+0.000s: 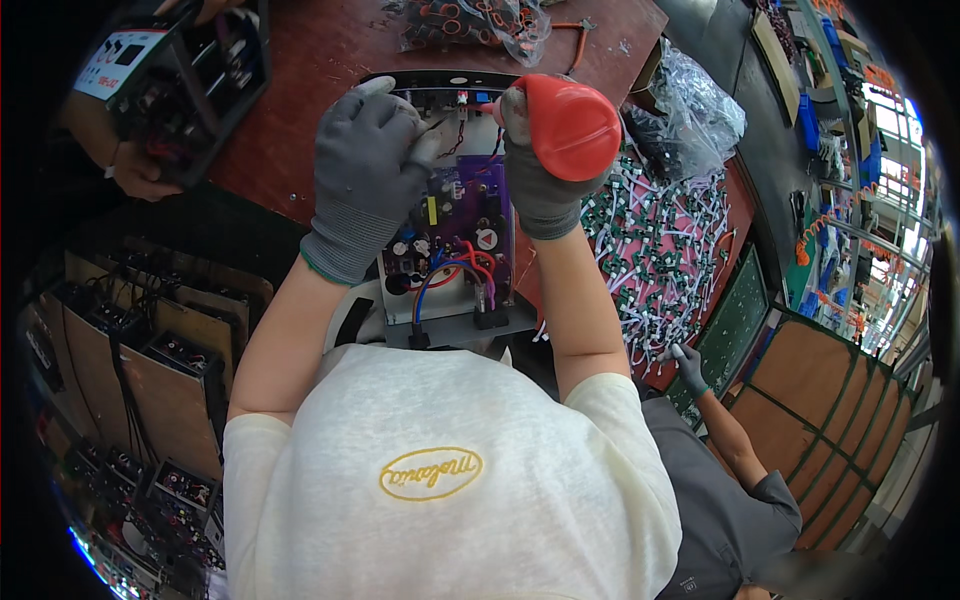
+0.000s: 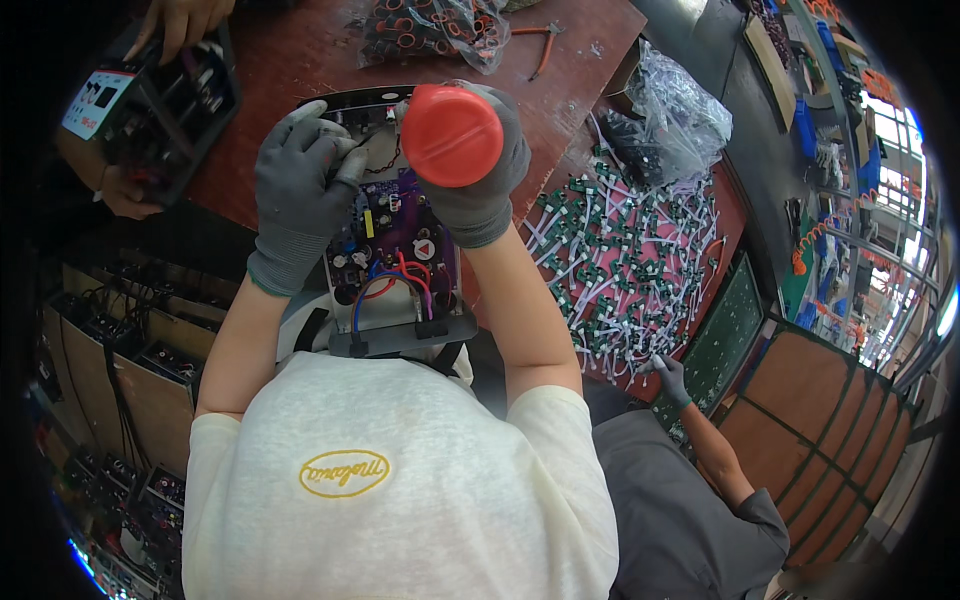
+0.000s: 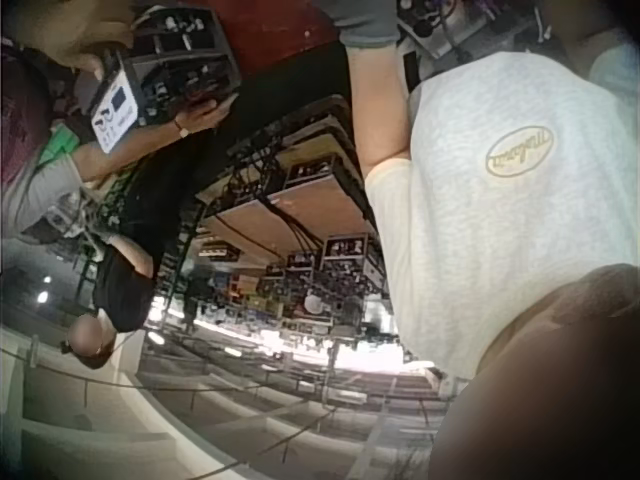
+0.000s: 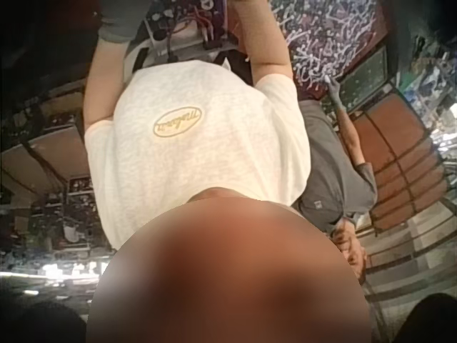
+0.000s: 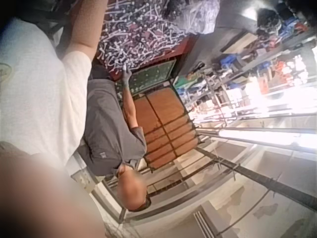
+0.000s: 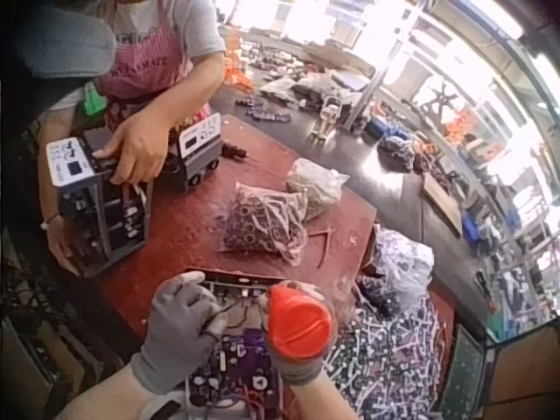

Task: Assembling electronic components and applying sealant to a power supply unit housing on a factory workbench.

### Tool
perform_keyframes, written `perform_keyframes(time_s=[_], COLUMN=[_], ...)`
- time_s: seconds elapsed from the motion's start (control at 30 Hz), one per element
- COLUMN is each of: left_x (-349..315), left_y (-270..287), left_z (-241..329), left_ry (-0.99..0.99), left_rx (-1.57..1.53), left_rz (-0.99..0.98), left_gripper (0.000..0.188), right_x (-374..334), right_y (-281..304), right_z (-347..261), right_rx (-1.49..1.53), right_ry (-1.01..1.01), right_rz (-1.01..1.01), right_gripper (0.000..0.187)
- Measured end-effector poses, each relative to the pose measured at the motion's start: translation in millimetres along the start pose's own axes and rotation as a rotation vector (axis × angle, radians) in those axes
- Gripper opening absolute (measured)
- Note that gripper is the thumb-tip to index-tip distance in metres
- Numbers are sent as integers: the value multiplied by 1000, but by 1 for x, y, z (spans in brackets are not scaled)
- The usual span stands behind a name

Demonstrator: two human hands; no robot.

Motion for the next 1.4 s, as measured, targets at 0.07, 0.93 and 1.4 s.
perform_keyframes(time_s=[0.07, 0.93, 1.4], left_x=[0, -43, -84], left_y=[0, -52, -60], left_z=[0, -150, -203], left_ry=[4, 852, 1017], left_rx=[-6, -1401, -1886], left_rz=[2, -151, 29], left_gripper=[15, 55, 36], right_x=[1, -28, -9], right_y=[-7, 17, -49], right_z=[-3, -18, -81], right_rx=[-98, 657, 424], right_ry=[-32, -738, -258], right_rz=[-103, 669, 513], right_gripper=[42, 38, 25])
Point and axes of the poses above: each hand's wrist, its own x-axis towards the middle knuckle, its own y-axis out of the back of the hand, z = x × y, the point moved 9 cm from there along x, towards the middle knuckle, and after that the axes turned 3 degrees about y, right-handed, at the moved point
